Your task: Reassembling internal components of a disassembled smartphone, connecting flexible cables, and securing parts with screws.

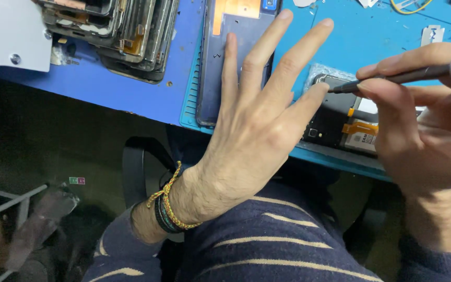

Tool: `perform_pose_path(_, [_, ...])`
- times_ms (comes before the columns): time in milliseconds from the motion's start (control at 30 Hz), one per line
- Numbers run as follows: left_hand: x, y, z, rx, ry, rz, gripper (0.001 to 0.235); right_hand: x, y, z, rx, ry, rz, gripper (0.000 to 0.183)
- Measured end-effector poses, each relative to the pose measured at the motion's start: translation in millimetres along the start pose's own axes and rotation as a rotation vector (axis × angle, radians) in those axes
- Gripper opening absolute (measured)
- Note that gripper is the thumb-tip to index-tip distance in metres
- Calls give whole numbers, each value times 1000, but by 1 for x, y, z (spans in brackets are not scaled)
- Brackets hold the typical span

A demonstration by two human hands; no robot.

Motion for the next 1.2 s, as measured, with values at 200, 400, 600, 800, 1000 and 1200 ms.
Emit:
perform_pose_path(200, [-2, 0, 1, -5, -3, 11, 15, 10, 3, 19, 1, 29, -23, 51])
perform_pose_path(400, [1, 7, 10, 65, -31, -69, 22, 12, 10, 19, -5, 38, 79, 64])
perform_pose_path(600, [47, -38, 49, -37, -238, -33, 29, 8, 16, 12, -38, 18, 102, 43])
perform_pose_path(800, [78, -100, 40, 127, -254, -149, 33, -11, 9, -14, -36, 15, 203, 29])
perform_pose_path(1000, [72, -130, 25, 21, -149, -421, 48, 4, -4, -9, 108, -34, -139, 20])
perform_pose_path(1200, [71, -123, 23, 96, -134, -393, 51, -10, -1, -12, 196, 111, 0, 34])
Point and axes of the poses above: each hand's wrist, its own z-axis away from the middle knuckle, its own y-axis out of the back of the hand, x = y × z, the point moved 9 cm from there along -z, towards the middle knuckle, and after that the axes turned 12 degrees about y, right-handed, at the moved point
